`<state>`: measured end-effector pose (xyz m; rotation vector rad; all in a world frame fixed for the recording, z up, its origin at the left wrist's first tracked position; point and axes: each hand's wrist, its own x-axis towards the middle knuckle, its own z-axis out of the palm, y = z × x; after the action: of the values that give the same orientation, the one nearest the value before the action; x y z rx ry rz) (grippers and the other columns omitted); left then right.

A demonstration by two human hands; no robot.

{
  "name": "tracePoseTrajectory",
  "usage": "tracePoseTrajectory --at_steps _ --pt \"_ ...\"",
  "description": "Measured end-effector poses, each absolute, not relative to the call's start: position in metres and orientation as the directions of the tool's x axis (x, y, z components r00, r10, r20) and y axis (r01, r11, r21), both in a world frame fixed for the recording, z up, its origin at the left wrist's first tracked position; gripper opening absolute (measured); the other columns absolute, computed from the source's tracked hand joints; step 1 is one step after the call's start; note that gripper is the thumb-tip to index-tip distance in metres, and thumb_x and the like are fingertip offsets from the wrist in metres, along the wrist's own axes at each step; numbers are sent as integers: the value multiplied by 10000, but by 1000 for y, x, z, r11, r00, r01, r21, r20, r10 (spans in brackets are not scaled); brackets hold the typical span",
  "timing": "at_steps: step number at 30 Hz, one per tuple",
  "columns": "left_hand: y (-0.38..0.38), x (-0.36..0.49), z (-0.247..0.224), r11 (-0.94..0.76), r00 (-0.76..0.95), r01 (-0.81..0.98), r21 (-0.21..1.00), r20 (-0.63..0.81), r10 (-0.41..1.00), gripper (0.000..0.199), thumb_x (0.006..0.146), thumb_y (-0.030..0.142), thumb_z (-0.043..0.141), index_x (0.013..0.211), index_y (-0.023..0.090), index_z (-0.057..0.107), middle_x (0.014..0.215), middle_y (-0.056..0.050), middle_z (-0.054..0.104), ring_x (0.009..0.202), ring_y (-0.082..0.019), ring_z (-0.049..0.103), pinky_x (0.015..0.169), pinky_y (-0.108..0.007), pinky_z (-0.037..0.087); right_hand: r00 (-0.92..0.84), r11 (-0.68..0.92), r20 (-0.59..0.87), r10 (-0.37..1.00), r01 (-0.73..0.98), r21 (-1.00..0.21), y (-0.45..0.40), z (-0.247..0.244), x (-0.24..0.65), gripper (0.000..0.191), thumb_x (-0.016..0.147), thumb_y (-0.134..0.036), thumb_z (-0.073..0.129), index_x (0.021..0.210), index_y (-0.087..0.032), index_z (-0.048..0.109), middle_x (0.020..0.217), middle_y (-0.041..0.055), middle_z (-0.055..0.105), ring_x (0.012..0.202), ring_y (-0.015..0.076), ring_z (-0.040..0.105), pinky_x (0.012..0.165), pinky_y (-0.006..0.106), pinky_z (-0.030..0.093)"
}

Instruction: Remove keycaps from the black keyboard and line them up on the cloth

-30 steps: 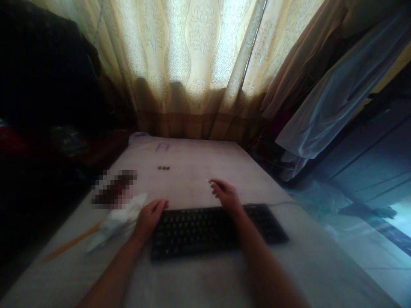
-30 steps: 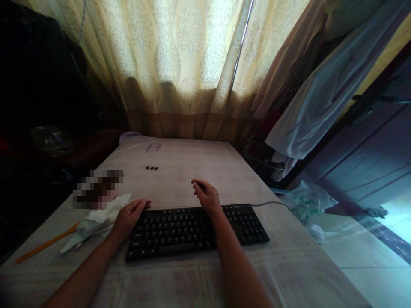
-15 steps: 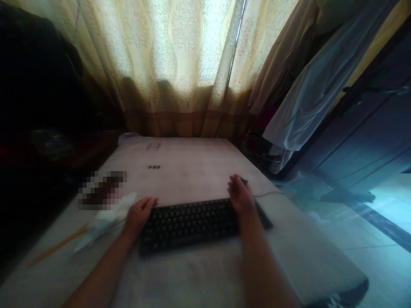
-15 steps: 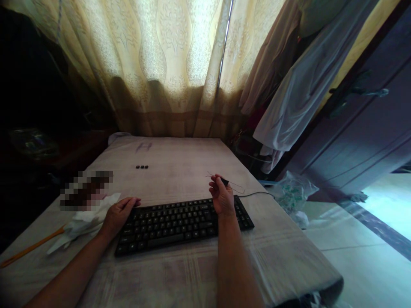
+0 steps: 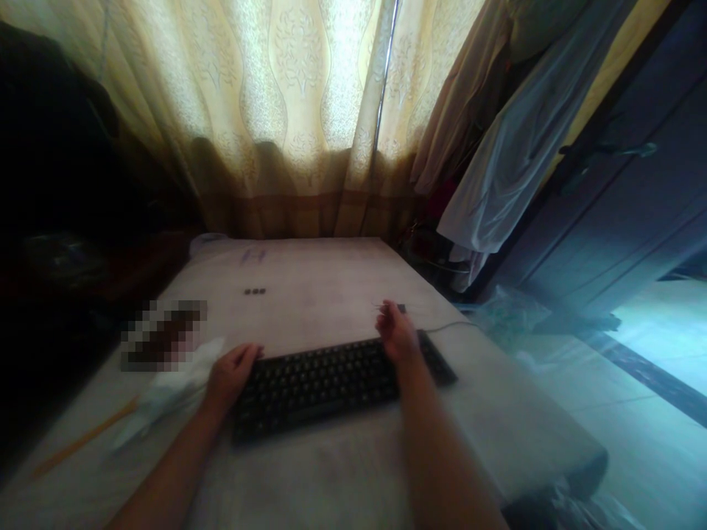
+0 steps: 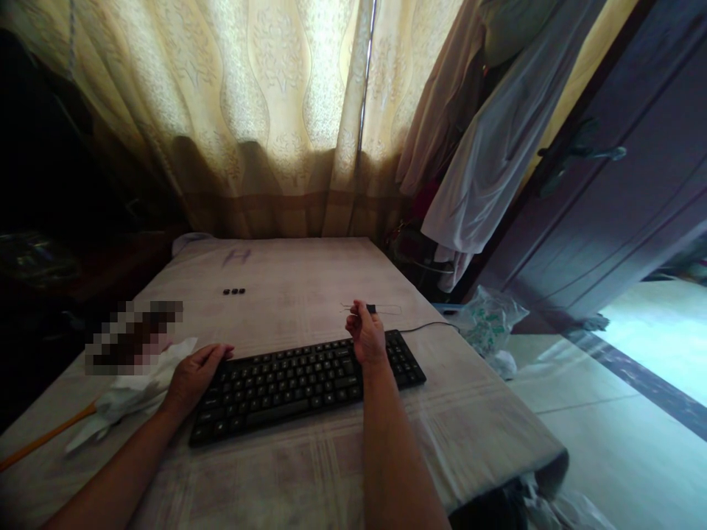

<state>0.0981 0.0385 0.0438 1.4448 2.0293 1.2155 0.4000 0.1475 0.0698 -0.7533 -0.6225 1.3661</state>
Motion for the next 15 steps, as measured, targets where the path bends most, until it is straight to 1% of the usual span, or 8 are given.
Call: tracePoseTrajectory --at_steps 3,6,12,15 --pt "38 98 44 104 -407 581 808 177 896 409 739 529 463 823 201 692 799 -26 739 838 -224 667 800 -310 491 91 37 -21 996 -587 -809 145 69 395 320 601 -387 771 809 -194 623 650 -66 593 496 45 532 424 145 430" --pt "38 99 44 104 -408 578 809 177 895 418 740 528 451 825 197 691 789 -28 737 832 -223 666 801 -307 487 58 22 -10 998 -534 -845 142 68 387 359 553 -400 794 776 -187 610 632 -66 581 505 53 539 455 162 450" --pt "38 99 43 88 -399 579 811 188 898 413 761 519 431 806 199 688 778 -26 735 798 -213 668 775 -298 499 20 2 -7 1000 -389 -921 136 63 367 429 537 -514 766 743 -181 591 629 -33 615 577 115 613 542 236 506" --pt "37 99 43 78 -389 576 814 188 902 410 780 503 416 802 196 688 755 -29 736 773 -211 674 750 -300 511 4 13 12 1000 -291 -957 134 60 360 437 538 -526 758 752 -173 613 616 -12 633 588 146 625 586 283 515"
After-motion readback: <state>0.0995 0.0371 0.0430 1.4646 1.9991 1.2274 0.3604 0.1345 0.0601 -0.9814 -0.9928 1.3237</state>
